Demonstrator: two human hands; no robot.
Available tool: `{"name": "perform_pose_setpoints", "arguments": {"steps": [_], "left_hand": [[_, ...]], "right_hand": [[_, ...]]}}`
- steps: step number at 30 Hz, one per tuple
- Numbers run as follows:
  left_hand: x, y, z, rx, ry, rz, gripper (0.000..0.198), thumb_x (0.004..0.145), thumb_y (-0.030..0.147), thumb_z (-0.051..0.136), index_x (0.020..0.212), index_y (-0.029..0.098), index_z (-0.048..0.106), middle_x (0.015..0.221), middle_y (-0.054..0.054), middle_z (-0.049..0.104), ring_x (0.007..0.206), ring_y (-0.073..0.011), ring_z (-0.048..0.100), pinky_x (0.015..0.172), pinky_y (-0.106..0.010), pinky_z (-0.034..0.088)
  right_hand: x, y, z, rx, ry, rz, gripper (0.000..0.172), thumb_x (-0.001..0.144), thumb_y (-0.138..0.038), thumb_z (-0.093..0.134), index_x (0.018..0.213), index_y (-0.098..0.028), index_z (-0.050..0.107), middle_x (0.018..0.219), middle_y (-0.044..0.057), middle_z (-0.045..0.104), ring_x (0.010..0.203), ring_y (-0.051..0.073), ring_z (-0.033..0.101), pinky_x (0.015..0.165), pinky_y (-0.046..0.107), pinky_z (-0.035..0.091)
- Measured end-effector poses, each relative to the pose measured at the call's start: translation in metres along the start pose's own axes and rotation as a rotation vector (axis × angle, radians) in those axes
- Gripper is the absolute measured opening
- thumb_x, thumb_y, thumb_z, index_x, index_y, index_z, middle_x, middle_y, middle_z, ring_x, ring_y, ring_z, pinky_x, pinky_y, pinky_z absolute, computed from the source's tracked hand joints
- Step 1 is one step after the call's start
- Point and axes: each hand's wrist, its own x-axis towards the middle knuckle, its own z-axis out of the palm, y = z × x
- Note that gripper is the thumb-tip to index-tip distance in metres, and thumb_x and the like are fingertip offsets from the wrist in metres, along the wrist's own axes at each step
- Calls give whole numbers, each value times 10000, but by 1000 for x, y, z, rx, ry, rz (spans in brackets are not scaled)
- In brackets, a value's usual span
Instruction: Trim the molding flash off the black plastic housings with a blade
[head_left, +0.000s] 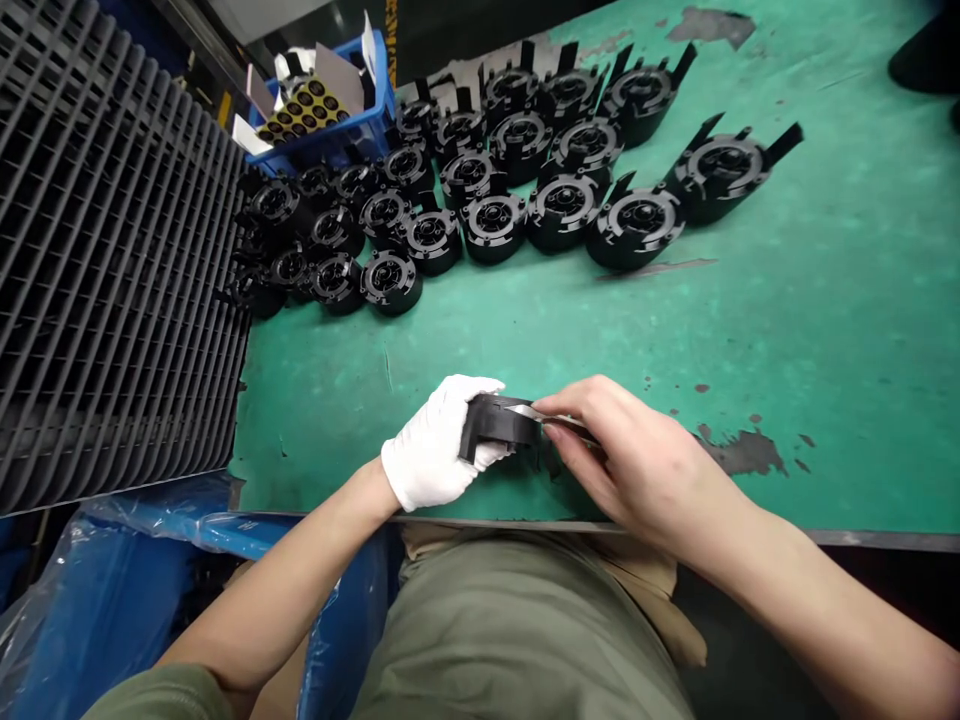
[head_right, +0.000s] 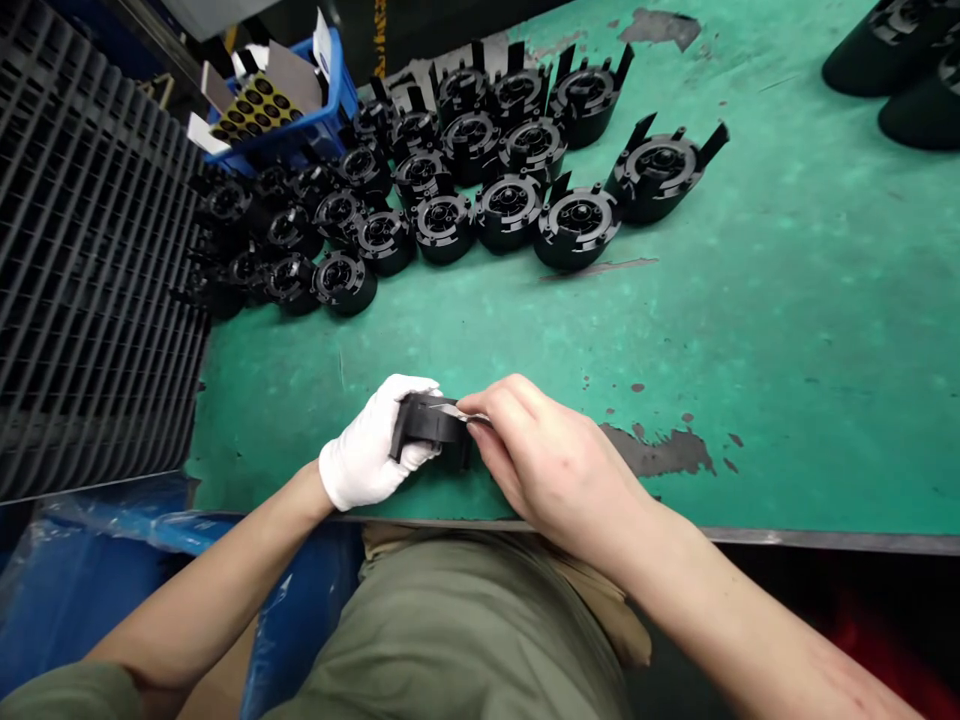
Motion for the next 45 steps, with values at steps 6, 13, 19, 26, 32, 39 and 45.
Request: {"name": "perform_pose_setpoints", "arguments": {"steps": [6, 13, 19, 26, 32, 39, 45], "left_hand": [[2, 5, -1, -7, 34, 1, 496, 1013, 369, 679, 1442, 199, 494, 1300, -157, 660, 1197, -332, 715, 1024, -511, 623], [4, 5, -2, -35, 30, -1, 467, 1019, 400, 681, 1404, 202, 506, 1279, -149, 656, 1165, -322, 708, 1001, -485, 609], [9, 10, -4, -48, 48, 22, 383, 1011, 348, 664, 1346, 216, 535, 1205, -115, 659, 1072, -293, 703, 947, -456, 605], [17, 18, -6, -86, 25, -26, 181, 998, 378, 632, 1083, 225, 592, 1005, -78, 654, 940, -282, 690, 852, -437, 580], [16, 17, -6, -100, 11, -50, 175, 977, 374, 648, 1030, 227, 570, 972, -70, 644, 911, -276, 691, 838, -438, 577], [14, 16, -6, -94, 21, -47, 299, 985, 365, 650, 1224, 206, 566, 1114, -111, 687, 978, -287, 700, 873, -455, 593], [15, 16, -7, -114, -18, -60, 226, 991, 361, 623, 1157, 214, 579, 1068, -96, 679, 950, -279, 691, 889, -470, 596]], "right_hand": [[3, -1, -3, -60, 46, -2, 217, 1099, -151, 591, 1301, -220, 631, 1153, 78, 745, 1001, 206, 751, 827, 332, 582], [5, -3, -2, -33, 58, -14, 222, 1085, -142, 628, 1299, -202, 644, 1150, 69, 749, 983, 182, 743, 857, 315, 581], [7, 0, 2, -62, 73, -55, 227, 1077, -129, 649, 1296, -188, 657, 1162, 72, 734, 975, 168, 735, 841, 286, 585], [8, -6, -2, -202, 48, -82, 114, 1117, -175, 592, 1201, -175, 669, 1119, 76, 727, 849, 158, 705, 688, 291, 529], [8, -12, -3, -355, 65, -103, 130, 1141, -201, 554, 1166, -167, 677, 1052, 63, 728, 716, 137, 563, 554, 298, 366], [6, -13, -4, -366, 47, -97, 165, 1163, -220, 513, 1168, -179, 673, 1066, 66, 725, 734, 134, 542, 575, 295, 329], [2, -13, -4, -381, 23, -101, 132, 1153, -218, 532, 1176, -188, 658, 1058, 53, 716, 731, 139, 525, 581, 292, 343]]}}
